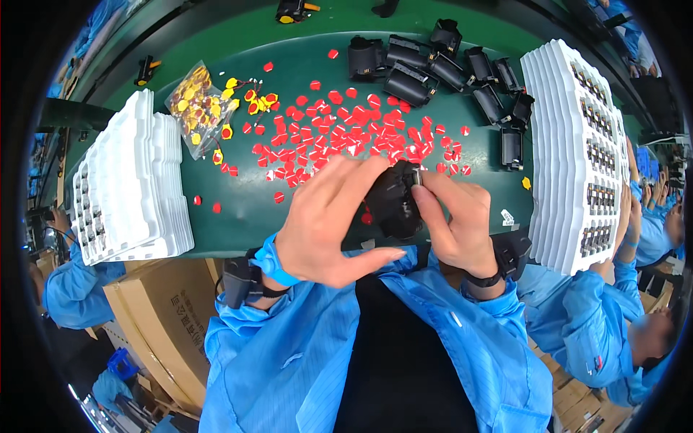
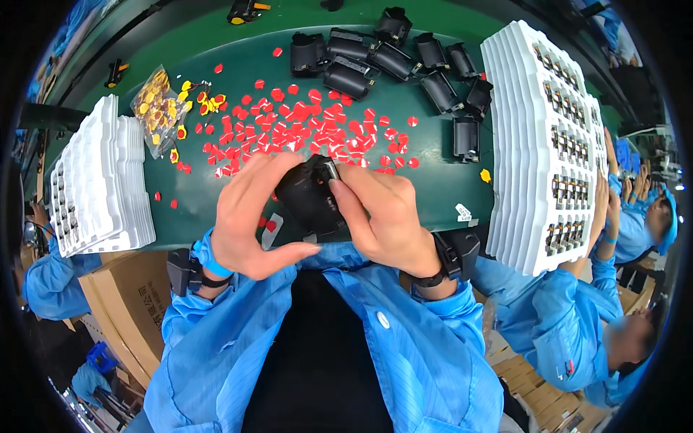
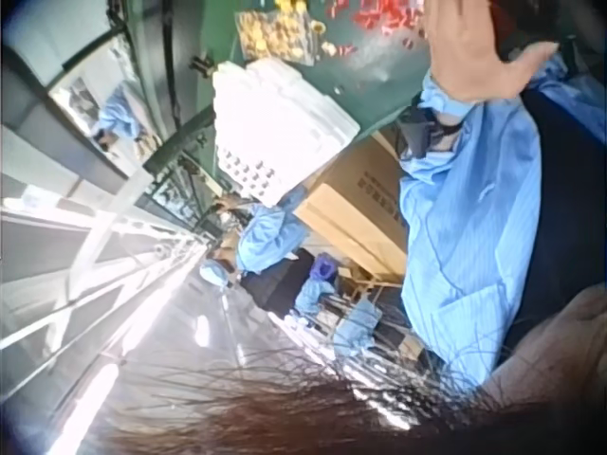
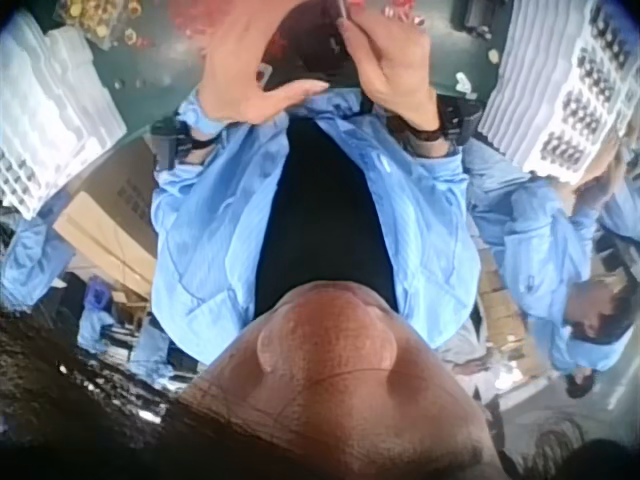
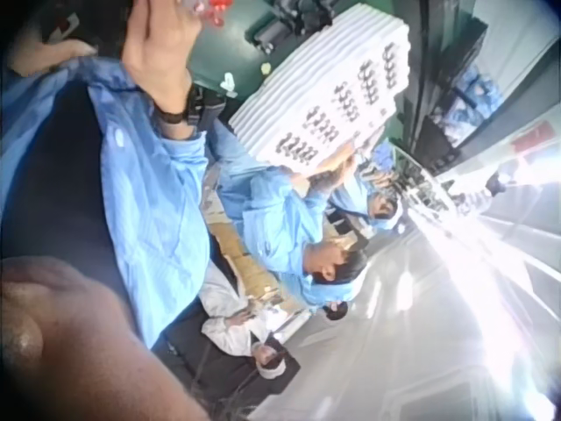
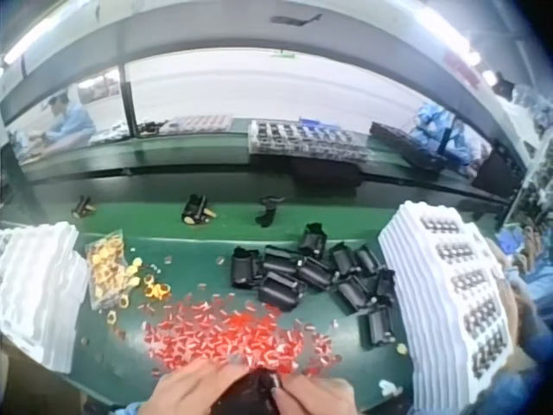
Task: Assembling electronic components by attaching small yellow stickers to black plastic housings.
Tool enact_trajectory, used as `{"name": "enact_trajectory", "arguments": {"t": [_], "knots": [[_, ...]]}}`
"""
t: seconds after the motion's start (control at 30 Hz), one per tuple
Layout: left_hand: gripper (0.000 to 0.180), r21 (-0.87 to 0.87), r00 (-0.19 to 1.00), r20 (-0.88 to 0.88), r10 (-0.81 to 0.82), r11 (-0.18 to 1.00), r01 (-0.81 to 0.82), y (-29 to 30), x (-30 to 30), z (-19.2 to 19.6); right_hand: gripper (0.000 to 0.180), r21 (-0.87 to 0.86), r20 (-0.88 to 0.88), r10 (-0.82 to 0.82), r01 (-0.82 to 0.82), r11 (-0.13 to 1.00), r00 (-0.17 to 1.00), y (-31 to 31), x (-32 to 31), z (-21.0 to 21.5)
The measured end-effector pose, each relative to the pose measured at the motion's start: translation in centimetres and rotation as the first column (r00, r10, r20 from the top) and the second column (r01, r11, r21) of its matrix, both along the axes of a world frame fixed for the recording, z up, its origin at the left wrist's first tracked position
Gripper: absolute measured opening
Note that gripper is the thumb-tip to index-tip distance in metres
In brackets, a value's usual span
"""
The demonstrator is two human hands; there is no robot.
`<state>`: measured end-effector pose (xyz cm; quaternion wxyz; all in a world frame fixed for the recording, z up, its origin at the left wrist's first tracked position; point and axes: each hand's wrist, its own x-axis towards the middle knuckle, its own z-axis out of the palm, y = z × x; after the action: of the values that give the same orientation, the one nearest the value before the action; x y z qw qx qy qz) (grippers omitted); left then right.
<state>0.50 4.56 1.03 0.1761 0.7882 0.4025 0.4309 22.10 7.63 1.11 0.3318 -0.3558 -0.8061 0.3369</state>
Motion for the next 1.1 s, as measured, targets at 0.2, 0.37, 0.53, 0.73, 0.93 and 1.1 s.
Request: {"name": "enact_trajectory", "arguments": {"t": [0.2,0.37,0.53,0.73,0.93,1.1], "knots": [[0.043,-0.36,0.964,0.243,0.103,0.933,-0.009,-0.2,1.1,-1.0,0.024,0.163,-0.042,-0.062,0.068,0.984,0.997,-0.8,-1.1,-0.1],[0.037,-0.306,0.95,0.28,0.14,0.951,-0.05,-0.5,1.5,-1.2,0.025,0.22,-0.039,-0.051,0.059,0.974,0.998,-1.5,-1.2,0.3],[0.031,-0.33,0.967,0.203,0.151,0.941,-0.078,-0.4,1.9,0.1,0.024,0.307,-0.007,-0.107,0.104,0.946,0.994,-2.0,-1.5,0.5],[0.027,-0.221,0.98,0.186,0.076,0.975,-0.033,-0.3,1.8,0.0,0.015,0.194,-0.08,-0.121,0.134,0.972,0.989,-1.7,-1.5,0.3],[0.033,-0.351,0.946,0.319,0.053,0.934,0.066,-1.2,0.8,0.4,0.015,0.039,-0.109,-0.042,0.046,0.998,0.993,-2.0,-1.8,1.1],[0.042,-0.102,0.961,0.219,0.169,0.983,-0.15,-1.0,1.8,0.8,0.01,0.361,0.027,-0.013,0.002,0.933,1.0,0.8,-1.8,1.9]]}}
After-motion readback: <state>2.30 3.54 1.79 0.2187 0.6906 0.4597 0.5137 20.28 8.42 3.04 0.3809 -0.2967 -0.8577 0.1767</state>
